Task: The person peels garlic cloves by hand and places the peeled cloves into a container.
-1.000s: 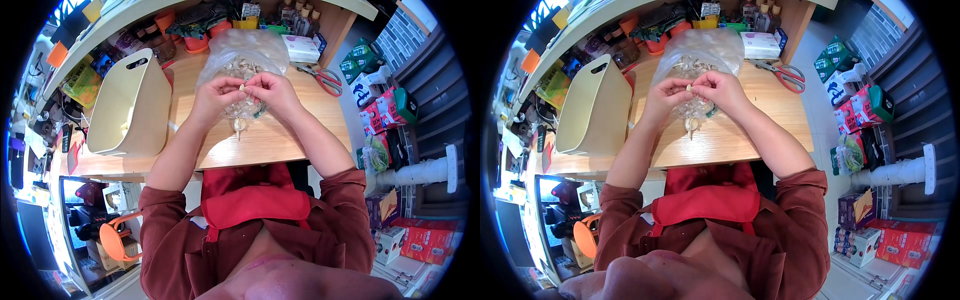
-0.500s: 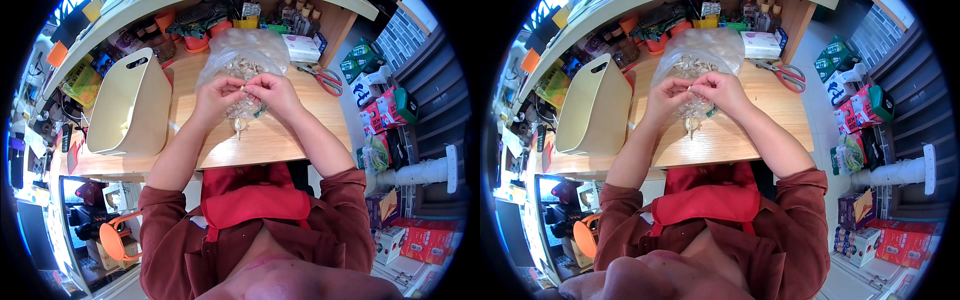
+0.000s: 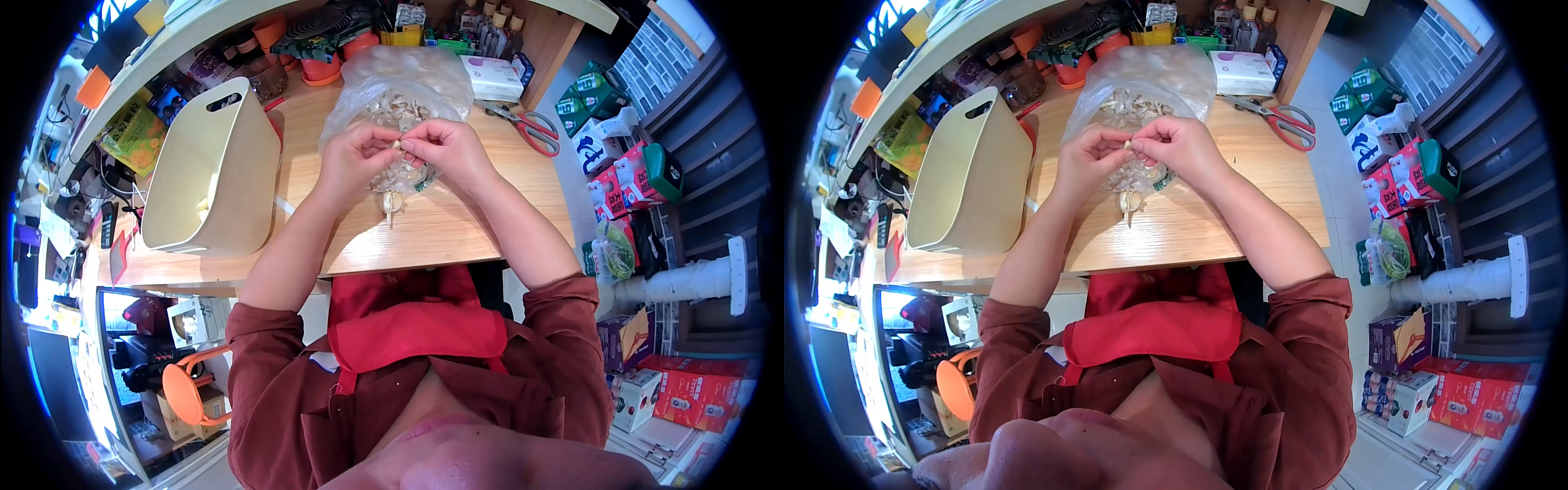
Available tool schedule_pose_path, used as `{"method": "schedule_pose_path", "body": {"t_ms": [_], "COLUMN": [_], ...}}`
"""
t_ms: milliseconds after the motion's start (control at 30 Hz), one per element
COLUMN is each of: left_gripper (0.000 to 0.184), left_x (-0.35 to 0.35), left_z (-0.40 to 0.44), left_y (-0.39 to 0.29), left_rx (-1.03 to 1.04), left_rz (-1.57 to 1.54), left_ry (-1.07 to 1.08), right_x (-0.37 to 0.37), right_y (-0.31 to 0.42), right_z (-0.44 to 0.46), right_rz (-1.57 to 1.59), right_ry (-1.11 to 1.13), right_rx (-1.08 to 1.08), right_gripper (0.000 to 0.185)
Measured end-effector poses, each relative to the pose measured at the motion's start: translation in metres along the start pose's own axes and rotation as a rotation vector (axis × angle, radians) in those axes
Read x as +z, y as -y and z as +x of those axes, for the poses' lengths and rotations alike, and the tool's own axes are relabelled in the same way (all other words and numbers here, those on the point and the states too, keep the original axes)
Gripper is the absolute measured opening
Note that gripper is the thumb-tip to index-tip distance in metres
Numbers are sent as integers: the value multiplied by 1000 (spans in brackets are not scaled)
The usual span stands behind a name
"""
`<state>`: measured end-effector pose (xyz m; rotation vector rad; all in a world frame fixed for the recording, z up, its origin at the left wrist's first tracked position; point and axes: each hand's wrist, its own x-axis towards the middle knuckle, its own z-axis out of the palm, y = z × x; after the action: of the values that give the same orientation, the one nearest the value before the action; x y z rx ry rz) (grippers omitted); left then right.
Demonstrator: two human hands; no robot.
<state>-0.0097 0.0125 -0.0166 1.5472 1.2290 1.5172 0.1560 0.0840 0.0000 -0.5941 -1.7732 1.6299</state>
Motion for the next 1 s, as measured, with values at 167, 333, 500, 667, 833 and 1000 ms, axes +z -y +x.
{"method": "schedule_pose_path", "body": {"t_ms": [167,333,500,667,833,1000], "left_gripper": [22,22,22,21,20,23], "left_x": [0,2,3,4,6,6], "left_z": [-2,-2,-2,-2,-2,-1], "left_y": [-6,-8,-9,-9,-8,-6], "left_rx": [74,136,174,172,102,-31], "left_rz": [186,282,325,325,211,-20], "left_ry": [3,-20,-30,-24,-18,6], "right_x": [1,4,5,5,3,2], "right_y": [-2,-3,-2,-2,-6,-1], "right_z": [0,-2,-3,-3,0,0], "right_rz": [-90,-300,-420,-424,-214,-4], "right_ry": [-22,-91,-121,-142,-114,-67], "right_rx": [-37,-115,-180,-182,-63,24], "right_gripper": [11,11,11,11,9,8]}}
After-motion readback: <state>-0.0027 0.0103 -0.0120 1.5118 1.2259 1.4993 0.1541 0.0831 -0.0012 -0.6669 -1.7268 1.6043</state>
